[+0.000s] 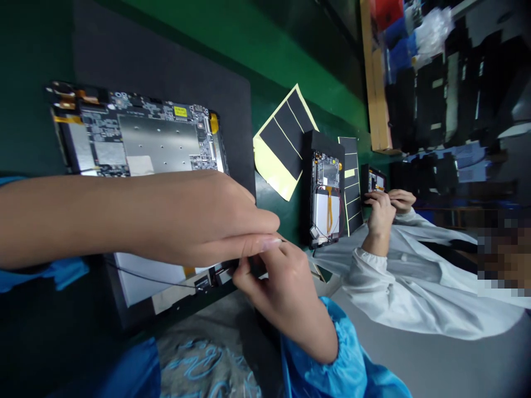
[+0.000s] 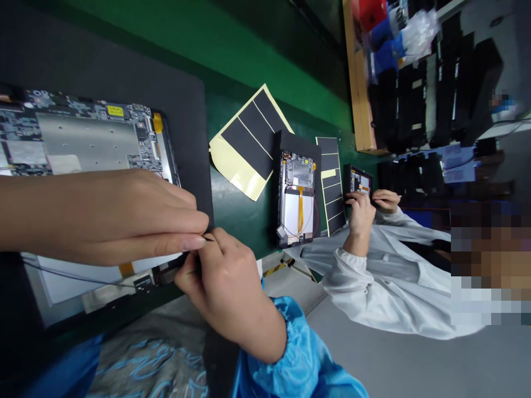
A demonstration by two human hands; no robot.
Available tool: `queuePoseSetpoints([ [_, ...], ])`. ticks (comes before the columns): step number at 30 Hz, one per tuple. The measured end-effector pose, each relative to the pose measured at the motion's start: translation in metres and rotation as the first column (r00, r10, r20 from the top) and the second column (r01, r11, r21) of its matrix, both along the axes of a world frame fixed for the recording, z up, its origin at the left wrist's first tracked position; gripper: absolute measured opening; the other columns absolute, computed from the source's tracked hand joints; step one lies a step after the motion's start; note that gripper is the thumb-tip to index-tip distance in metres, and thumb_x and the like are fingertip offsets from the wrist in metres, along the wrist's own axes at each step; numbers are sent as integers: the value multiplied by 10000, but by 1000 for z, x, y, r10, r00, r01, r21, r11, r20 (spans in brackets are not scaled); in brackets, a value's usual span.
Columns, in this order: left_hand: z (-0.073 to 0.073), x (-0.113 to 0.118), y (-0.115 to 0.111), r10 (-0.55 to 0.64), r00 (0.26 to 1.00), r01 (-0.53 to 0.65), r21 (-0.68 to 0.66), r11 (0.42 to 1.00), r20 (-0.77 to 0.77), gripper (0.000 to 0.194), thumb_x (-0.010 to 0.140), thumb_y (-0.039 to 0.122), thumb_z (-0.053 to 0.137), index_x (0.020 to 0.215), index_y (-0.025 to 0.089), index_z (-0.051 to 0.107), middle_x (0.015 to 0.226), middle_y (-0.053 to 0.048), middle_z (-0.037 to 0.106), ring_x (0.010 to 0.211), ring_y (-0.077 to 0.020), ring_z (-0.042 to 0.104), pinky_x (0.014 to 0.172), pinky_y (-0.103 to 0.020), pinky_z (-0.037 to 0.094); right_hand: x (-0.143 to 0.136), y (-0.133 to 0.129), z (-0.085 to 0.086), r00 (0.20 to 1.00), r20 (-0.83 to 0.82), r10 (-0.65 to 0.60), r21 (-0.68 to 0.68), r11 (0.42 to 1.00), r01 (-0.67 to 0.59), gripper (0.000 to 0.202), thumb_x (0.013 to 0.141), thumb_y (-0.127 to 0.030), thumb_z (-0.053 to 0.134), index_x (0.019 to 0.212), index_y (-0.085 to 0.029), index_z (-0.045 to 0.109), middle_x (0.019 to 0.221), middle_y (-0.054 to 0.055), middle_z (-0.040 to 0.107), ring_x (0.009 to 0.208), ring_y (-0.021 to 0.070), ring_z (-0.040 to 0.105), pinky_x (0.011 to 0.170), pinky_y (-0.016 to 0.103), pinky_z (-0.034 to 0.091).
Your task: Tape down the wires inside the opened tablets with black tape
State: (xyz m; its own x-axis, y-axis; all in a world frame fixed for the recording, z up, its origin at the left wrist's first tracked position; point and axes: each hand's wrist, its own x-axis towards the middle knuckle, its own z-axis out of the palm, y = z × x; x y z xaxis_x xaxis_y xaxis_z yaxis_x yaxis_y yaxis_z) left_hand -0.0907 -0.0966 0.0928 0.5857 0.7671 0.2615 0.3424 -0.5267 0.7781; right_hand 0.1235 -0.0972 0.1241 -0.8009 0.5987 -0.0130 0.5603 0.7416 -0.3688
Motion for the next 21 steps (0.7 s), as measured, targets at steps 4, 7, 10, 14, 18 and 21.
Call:
queuePoseSetpoints([
  [4, -6, 2, 0, 25, 1000, -25, 22, 999, 10, 330, 1027, 241, 354, 712, 220, 448, 607, 13, 473, 525, -152, 417, 515, -308, 250, 3, 4, -6, 999, -29, 45, 6, 999, -44, 151, 939, -167, 519, 796, -193, 559, 672, -19, 533, 578, 126, 452, 528, 247, 397],
  [7, -7, 2, 1, 4, 1000, -4, 48, 999, 13, 334, 1031, 297, 363, 716, 232, 452, 608, -1, 505, 522, -166, 433, 499, -326, 247, 5, 3, -6, 999, -30, 11, -42, 999, -13, 154, 921, -162, 539, 772, -197, 553, 668, -22, 539, 575, 120, 465, 523, 242, 397],
  [10, -6, 2, 2, -8, 1000, 8, 35, 999, 15, 322, 1021, 314, 394, 716, 237, 461, 622, -14, 526, 528, -178, 453, 496, -337, 260, 5, 1, -4, 998, -33, -49, -141, 989, 44, 140, 902, -151, 555, 768, -193, 558, 688, -18, 565, 592, 116, 510, 527, 237, 414],
  [14, -5, 3, 1, 5, 999, -6, 10, 1000, 41, 328, 1018, 320, 422, 704, 238, 467, 610, -14, 518, 516, -176, 453, 486, -333, 281, 9, -5, -1, 988, -75, -135, -198, 973, 118, 90, 930, -145, 589, 854, -190, 606, 779, 7, 631, 691, 138, 597, 586, 255, 486],
  [18, -5, 2, 1, 6, 999, -6, -8, 1000, 38, 345, 1022, 343, 421, 697, 236, 463, 595, -11, 512, 484, -170, 433, 464, -334, 276, 20, -17, -4, 961, -246, -124, -132, 987, 94, 279, 929, -162, 675, 1204, -185, 630, 973, 61, 718, 844, 183, 672, 712, 320, 579],
  [21, -6, 1, 1, 6, 1000, -6, -13, 1000, 30, 346, 1028, 344, 415, 704, 232, 462, 600, -7, 516, 484, -161, 436, 471, -327, 276, 26, -26, -10, 955, -292, -55, -148, 989, 12, 383, 932, -172, 692, 1307, -180, 618, 1067, 95, 734, 931, 210, 699, 768, 350, 619],
])
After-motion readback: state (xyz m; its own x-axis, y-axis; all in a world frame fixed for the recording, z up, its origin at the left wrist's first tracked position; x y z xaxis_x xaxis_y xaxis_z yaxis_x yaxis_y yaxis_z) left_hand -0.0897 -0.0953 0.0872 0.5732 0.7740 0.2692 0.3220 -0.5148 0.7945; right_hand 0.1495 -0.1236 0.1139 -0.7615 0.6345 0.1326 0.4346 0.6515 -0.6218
